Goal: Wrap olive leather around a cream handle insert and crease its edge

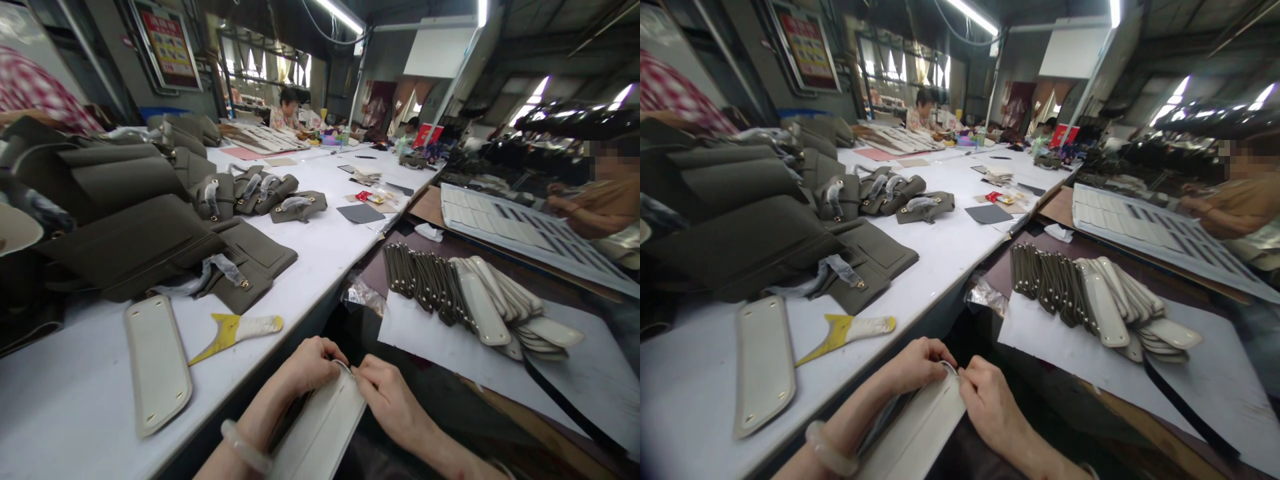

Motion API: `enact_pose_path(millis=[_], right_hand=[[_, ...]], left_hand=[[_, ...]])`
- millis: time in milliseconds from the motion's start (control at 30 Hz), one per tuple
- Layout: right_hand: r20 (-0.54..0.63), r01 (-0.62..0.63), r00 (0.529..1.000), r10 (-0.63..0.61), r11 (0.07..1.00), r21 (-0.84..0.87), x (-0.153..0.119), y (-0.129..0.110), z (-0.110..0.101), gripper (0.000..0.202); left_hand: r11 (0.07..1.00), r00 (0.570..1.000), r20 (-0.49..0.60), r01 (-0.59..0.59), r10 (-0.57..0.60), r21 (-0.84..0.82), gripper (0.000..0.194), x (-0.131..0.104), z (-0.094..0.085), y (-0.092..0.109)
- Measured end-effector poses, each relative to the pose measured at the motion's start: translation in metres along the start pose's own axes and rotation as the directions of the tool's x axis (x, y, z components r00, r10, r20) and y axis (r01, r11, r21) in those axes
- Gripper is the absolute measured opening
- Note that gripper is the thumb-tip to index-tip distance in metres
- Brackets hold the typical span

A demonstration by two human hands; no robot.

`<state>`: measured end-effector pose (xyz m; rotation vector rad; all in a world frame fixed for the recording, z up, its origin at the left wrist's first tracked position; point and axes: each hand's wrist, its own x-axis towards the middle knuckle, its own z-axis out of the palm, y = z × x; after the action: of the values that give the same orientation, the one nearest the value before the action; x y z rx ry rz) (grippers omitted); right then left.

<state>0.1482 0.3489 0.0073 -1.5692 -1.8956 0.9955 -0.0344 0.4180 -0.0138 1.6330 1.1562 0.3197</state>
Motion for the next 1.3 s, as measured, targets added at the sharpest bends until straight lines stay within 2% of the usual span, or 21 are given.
enact_pose_path(millis=[100, 167, 267, 333, 433, 500, 633, 733, 800, 900, 1067, 1167, 1300], right_hand=[[0.030, -0.206, 0.978, 0.206, 0.939, 0.276, 0.012, 0.010, -0.001, 0.046], [0.139, -0.343, 0.939, 0.315, 0.815, 0.468, 0.017, 0.018, 0.002, 0.039], [0.342, -0.474, 0.880, 0.329, 0.589, 0.654, 0.019, 0.027, 0.007, 0.039], [0.436, -0.525, 0.851, 0.294, 0.496, 0.691, 0.018, 0.029, 0.009, 0.043], [0.516, -0.558, 0.821, 0.247, 0.538, 0.631, 0.019, 0.028, 0.004, 0.045], [0.565, -0.568, 0.793, 0.229, 0.615, 0.547, 0.024, 0.026, -0.003, 0.044], [0.676, -0.570, 0.703, 0.221, 0.742, 0.352, 0.039, 0.023, -0.017, 0.046], [0.716, -0.547, 0.632, 0.297, 0.825, 0.141, 0.050, 0.021, -0.024, 0.041], [0.698, -0.491, 0.613, 0.371, 0.871, -0.032, 0.056, 0.016, -0.025, 0.035], [0.660, -0.432, 0.612, 0.436, 0.883, -0.183, 0.060, 0.003, -0.026, 0.030], [0.601, -0.382, 0.655, 0.458, 0.887, -0.260, 0.057, -0.012, -0.028, 0.023], [0.543, -0.382, 0.711, 0.446, 0.894, -0.235, 0.050, -0.008, -0.027, 0.024], [0.457, -0.358, 0.813, 0.362, 0.928, -0.098, 0.035, 0.004, -0.016, 0.027]], left_hand=[[0.999, 1.000, 0.013, 0.001, 0.000, -0.050, 0.029, 0.002, 0.000, -0.002], [0.997, 1.000, 0.009, 0.000, 0.000, -0.074, 0.028, 0.002, -0.001, -0.003], [0.996, 1.000, -0.002, 0.008, -0.008, -0.091, 0.028, 0.002, -0.002, -0.004], [0.995, 1.000, -0.007, 0.015, -0.016, -0.097, 0.028, 0.002, -0.001, -0.005], [0.995, 1.000, 0.001, 0.014, -0.014, -0.097, 0.029, 0.001, -0.001, -0.006], [0.996, 1.000, 0.009, 0.010, -0.009, -0.086, 0.030, 0.001, 0.000, -0.007], [0.999, 1.000, 0.009, -0.006, 0.006, -0.042, 0.031, -0.001, -0.001, -0.003], [1.000, 1.000, 0.000, -0.012, 0.012, -0.011, 0.031, -0.001, -0.002, 0.000], [1.000, 1.000, -0.010, -0.004, 0.004, 0.007, 0.031, 0.000, -0.002, 0.002], [0.999, 0.999, -0.026, 0.019, -0.019, 0.025, 0.030, -0.001, -0.001, 0.004], [0.996, 0.996, -0.071, 0.061, -0.056, 0.064, 0.029, -0.001, 0.003, 0.007], [0.992, 0.993, -0.088, 0.083, -0.075, 0.093, 0.029, 0.002, 0.006, 0.008], [0.979, 0.989, -0.096, 0.126, -0.112, 0.159, 0.031, 0.002, 0.013, 0.019]])
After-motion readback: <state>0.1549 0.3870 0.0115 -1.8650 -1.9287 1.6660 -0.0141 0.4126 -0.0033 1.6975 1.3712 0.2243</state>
